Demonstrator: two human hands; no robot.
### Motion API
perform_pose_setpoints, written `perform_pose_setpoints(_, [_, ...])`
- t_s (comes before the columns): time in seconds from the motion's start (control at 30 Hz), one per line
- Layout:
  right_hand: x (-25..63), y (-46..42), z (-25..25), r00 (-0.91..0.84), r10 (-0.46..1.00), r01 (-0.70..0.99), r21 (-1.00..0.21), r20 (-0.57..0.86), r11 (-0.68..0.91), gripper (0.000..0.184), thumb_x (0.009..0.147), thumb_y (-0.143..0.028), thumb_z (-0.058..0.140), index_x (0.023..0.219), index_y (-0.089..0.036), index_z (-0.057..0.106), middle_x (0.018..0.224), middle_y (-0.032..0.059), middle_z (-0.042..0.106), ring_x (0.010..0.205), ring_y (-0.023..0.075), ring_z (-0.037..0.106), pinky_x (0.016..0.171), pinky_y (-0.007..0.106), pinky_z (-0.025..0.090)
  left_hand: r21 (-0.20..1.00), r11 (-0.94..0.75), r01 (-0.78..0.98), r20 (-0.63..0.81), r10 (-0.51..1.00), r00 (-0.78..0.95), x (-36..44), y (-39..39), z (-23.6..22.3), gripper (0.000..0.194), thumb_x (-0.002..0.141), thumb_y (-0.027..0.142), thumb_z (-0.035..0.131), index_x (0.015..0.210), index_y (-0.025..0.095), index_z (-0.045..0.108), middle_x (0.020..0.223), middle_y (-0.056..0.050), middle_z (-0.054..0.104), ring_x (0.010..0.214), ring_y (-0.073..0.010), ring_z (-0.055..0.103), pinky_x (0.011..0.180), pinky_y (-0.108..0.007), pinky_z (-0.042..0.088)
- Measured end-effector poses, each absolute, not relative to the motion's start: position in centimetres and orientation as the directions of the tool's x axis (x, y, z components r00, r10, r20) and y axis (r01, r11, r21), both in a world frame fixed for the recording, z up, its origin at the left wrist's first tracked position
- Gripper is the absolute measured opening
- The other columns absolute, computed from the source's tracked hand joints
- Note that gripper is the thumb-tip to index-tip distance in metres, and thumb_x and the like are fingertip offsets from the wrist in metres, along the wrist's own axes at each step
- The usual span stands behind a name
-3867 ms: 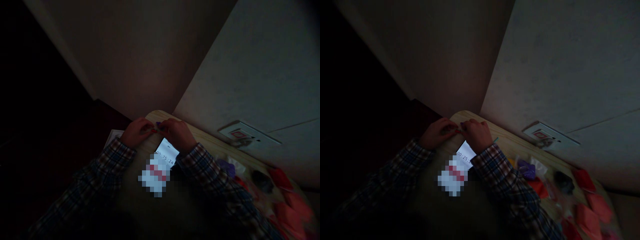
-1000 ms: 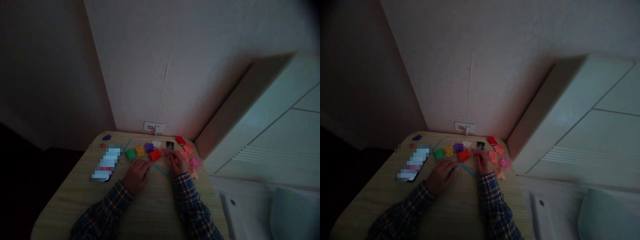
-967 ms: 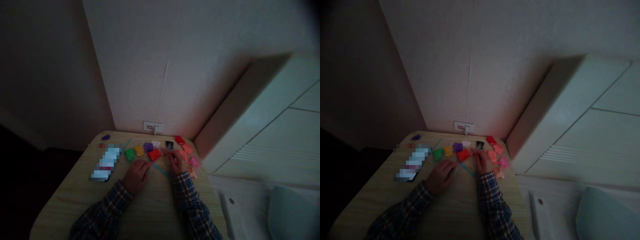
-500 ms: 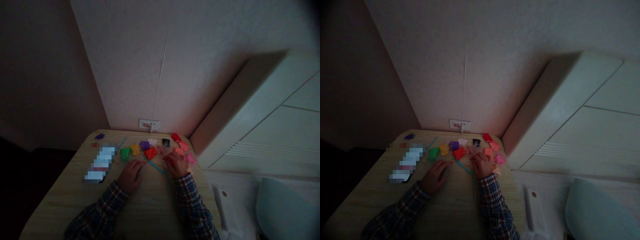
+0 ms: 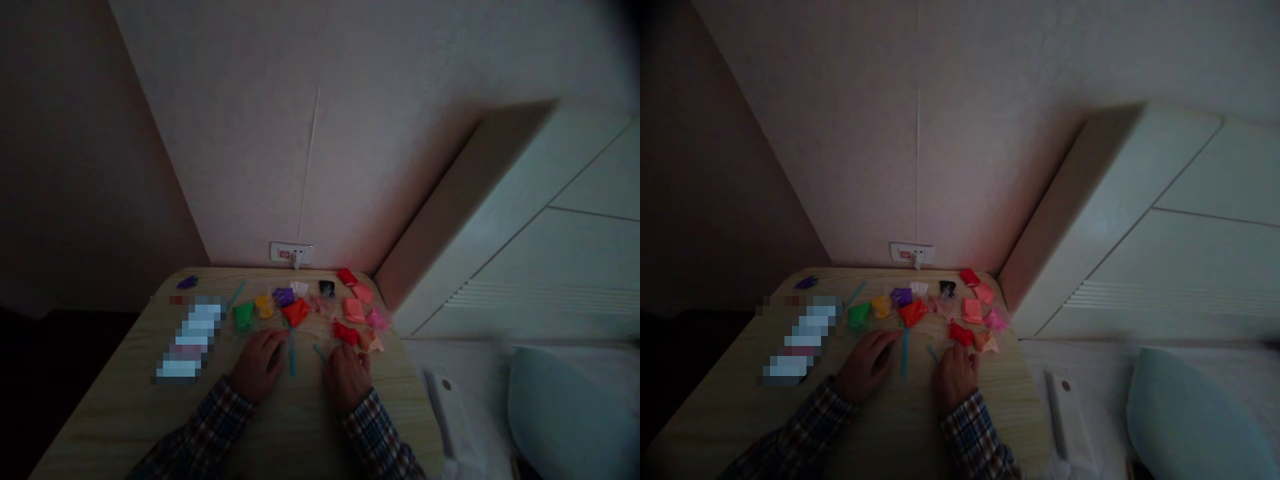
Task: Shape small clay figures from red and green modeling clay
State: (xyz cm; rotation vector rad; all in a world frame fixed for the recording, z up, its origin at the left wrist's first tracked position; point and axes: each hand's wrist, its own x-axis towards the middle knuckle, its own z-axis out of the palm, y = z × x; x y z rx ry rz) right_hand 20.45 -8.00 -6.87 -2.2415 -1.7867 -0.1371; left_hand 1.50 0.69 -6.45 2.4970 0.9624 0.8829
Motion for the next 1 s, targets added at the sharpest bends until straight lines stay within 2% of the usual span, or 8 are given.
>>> perform_pose_setpoints(0.23, [20.6,-6.3,-6.6,0.277,0.931,0.952,-0.197,0.238,-0.234,0.008,0.077,-0.013,0.048,0.078,-0.018,0.054,0.082,0.0139,0.063,0.081,0.03,0.059,0.08,0.051,0.039,0.497,-0.718,0.487,0.369,0.683,0.63,1.6,0.8,-6.2,0.038,0.076,0.009,0.049,0.109,0.023,0.06,0.093,-0.007,0.062,0.085,-0.0206,0.059,0.077,-0.036,0.052])
perform_pose_setpoints(0.37, [20.9,-6.2,-6.4,0.271,0.939,0.945,-0.245,0.213,-0.217,0.006,0.077,-0.013,0.05,0.077,-0.016,0.054,0.082,0.0134,0.063,0.078,0.0285,0.059,0.077,0.048,0.041,0.546,-0.691,0.475,0.343,0.701,0.626,1.7,1.0,-6.2,0.023,0.083,0.018,0.048,0.1,0.02,0.063,0.092,-0.008,0.064,0.086,-0.0207,0.059,0.079,-0.036,0.051])
perform_pose_setpoints(0.5, [21.5,-6.2,-6.0,0.231,0.951,0.935,-0.318,0.207,-0.158,0.006,0.075,-0.012,0.052,0.076,-0.017,0.052,0.081,0.0109,0.062,0.078,0.0252,0.06,0.074,0.04,0.046,0.582,-0.659,0.477,0.318,0.724,0.612,1.8,1.1,-6.1,0.016,0.082,0.025,0.055,0.093,0.018,0.064,0.092,-0.009,0.066,0.088,-0.0227,0.06,0.082,-0.039,0.05])
perform_pose_setpoints(0.77, [21.0,-4.7,-4.2,0.184,0.949,0.88,-0.473,0.256,-0.043,0.006,0.076,-0.012,0.05,0.075,-0.018,0.051,0.08,0.0066,0.059,0.068,0.0179,0.059,0.058,0.027,0.047,0.654,-0.616,0.439,0.285,0.738,0.612,2.4,0.8,-5.3,0.018,0.085,0.028,0.054,0.097,0.019,0.063,0.094,-0.007,0.069,0.088,-0.0195,0.063,0.081,-0.033,0.051])
perform_pose_setpoints(0.9, [20.5,-3.4,-4.1,0.2,0.927,0.849,-0.529,0.317,-0.002,0.007,0.082,-0.015,0.044,0.08,-0.018,0.05,0.082,0.0063,0.058,0.072,0.0178,0.058,0.058,0.027,0.048,0.708,-0.565,0.424,0.276,0.774,0.57,2.9,0.9,-4.4,0.017,0.084,0.029,0.053,0.092,0.018,0.064,0.091,-0.005,0.07,0.084,-0.0175,0.064,0.077,-0.03,0.052])
perform_pose_setpoints(1.0, [20.8,-3.0,-4.5,0.232,0.903,0.826,-0.564,0.362,0.014,0.013,0.087,-0.016,0.037,0.085,-0.017,0.05,0.084,0.0084,0.057,0.074,0.0199,0.058,0.059,0.03,0.048,0.731,-0.525,0.436,0.272,0.81,0.519,2.8,0.9,-3.8,0.017,0.084,0.028,0.053,0.084,0.015,0.064,0.076,-0.003,0.069,0.069,-0.0143,0.063,0.065,-0.024,0.05])
